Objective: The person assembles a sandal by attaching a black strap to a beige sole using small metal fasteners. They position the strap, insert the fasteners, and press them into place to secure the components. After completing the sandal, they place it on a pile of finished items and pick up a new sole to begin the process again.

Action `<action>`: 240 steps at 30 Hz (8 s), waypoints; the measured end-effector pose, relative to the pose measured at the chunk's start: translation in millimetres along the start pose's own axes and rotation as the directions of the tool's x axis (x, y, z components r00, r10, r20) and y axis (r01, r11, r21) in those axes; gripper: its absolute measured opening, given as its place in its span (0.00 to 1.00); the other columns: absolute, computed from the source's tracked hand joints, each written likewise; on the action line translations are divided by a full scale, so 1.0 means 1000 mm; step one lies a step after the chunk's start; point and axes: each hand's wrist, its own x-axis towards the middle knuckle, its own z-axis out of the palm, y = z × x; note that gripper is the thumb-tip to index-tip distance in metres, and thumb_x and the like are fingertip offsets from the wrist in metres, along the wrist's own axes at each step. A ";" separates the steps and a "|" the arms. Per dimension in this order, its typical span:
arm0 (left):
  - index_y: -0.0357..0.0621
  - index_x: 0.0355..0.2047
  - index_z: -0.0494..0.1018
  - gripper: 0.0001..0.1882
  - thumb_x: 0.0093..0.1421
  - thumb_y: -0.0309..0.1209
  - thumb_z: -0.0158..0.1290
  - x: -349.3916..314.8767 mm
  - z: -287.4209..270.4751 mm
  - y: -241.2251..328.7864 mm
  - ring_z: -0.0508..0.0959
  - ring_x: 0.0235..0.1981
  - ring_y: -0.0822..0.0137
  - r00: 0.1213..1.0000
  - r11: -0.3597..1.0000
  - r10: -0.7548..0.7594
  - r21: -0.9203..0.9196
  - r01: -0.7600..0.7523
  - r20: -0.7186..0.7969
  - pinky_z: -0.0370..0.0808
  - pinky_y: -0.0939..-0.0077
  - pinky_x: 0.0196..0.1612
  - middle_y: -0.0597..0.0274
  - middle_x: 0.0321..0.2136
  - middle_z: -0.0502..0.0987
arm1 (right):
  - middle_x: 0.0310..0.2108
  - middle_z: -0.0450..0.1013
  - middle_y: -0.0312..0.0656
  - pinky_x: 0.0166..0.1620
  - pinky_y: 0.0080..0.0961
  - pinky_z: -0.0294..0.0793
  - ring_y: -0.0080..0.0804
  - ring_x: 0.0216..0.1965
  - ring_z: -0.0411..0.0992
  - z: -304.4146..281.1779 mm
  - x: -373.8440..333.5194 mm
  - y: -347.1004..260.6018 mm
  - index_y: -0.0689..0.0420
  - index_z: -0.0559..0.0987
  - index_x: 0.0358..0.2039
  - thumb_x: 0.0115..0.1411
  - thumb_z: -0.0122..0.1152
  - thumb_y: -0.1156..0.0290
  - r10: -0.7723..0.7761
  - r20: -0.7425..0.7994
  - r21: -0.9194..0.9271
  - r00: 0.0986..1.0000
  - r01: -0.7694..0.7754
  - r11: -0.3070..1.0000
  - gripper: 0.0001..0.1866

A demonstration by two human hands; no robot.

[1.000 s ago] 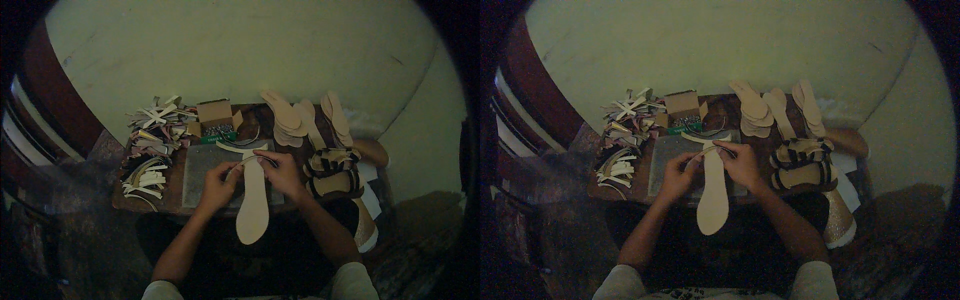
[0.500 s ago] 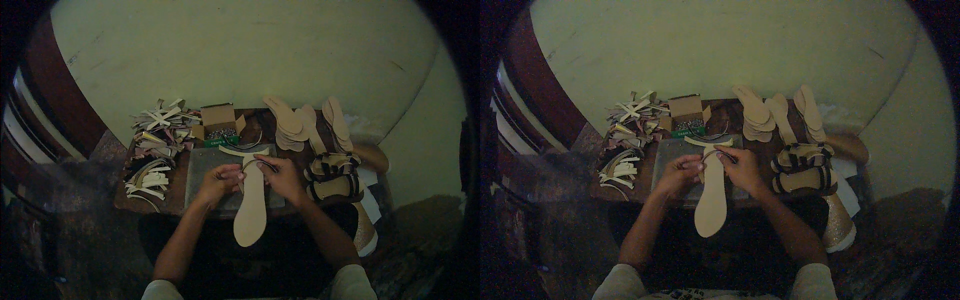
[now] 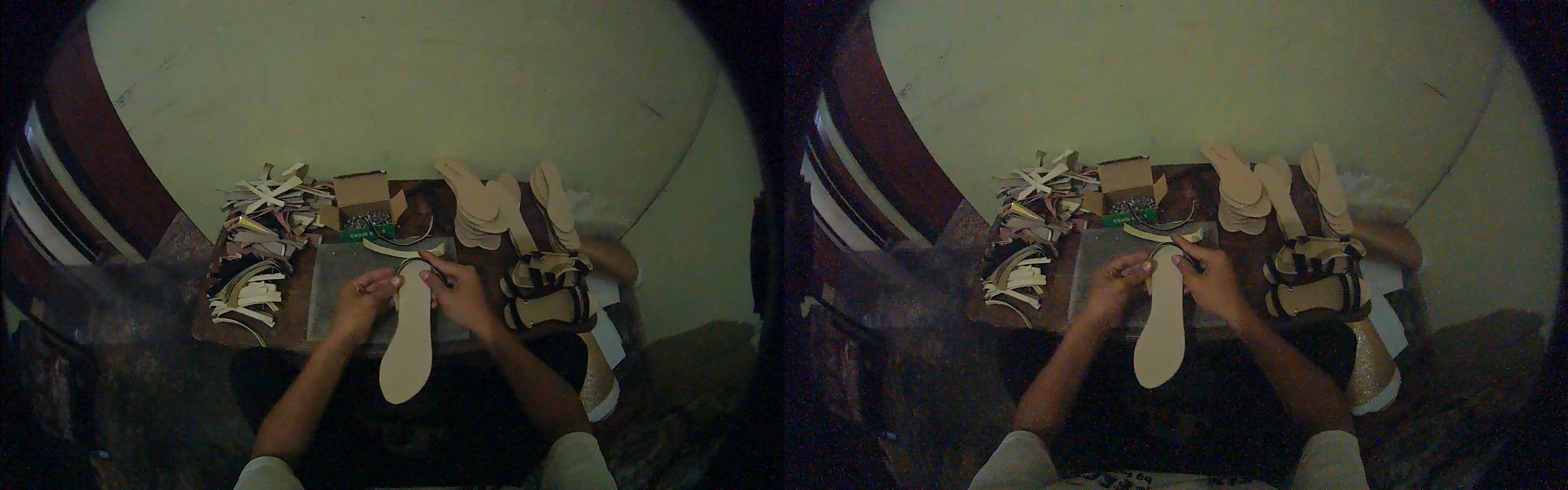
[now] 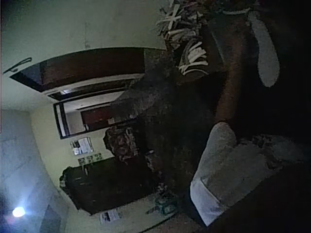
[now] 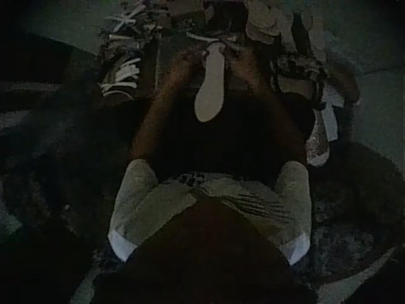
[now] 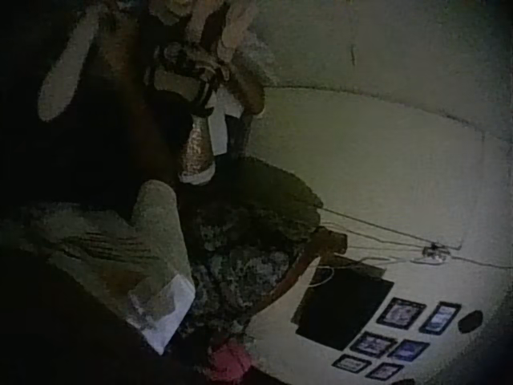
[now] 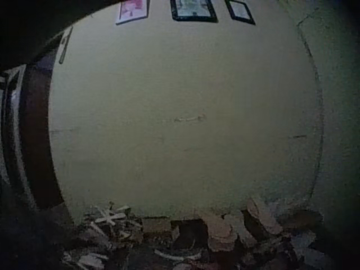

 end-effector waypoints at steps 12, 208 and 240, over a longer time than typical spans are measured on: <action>0.38 0.48 0.71 0.19 0.58 0.29 0.60 0.004 0.004 -0.011 0.77 0.39 0.69 0.997 0.986 0.079 -0.149 -0.074 0.026 0.74 0.76 0.42 0.59 0.40 0.77 | 0.37 0.79 0.43 0.34 0.20 0.73 0.17 0.29 0.71 -0.003 -0.001 -0.011 0.57 0.75 0.54 0.62 0.57 0.73 -0.029 -0.041 -0.036 0.999 0.027 0.999 0.19; 0.37 0.39 0.78 0.13 0.63 0.35 0.56 0.002 0.000 -0.002 0.74 0.32 0.77 0.926 0.896 0.375 0.272 -0.352 -0.036 0.71 0.81 0.37 0.69 0.31 0.78 | 0.34 0.79 0.38 0.39 0.25 0.73 0.21 0.34 0.74 -0.012 0.008 0.010 0.62 0.80 0.44 0.64 0.56 0.64 -0.005 0.116 -0.032 0.993 0.008 0.999 0.15; 0.35 0.56 0.64 0.25 0.60 0.27 0.57 -0.002 0.016 -0.005 0.78 0.43 0.68 0.981 0.968 0.139 -0.227 -0.105 0.138 0.74 0.76 0.46 0.58 0.44 0.77 | 0.25 0.78 0.37 0.31 0.25 0.71 0.18 0.27 0.71 -0.005 0.008 0.026 0.63 0.81 0.35 0.63 0.57 0.64 -0.089 -0.006 -0.114 0.996 0.088 0.990 0.13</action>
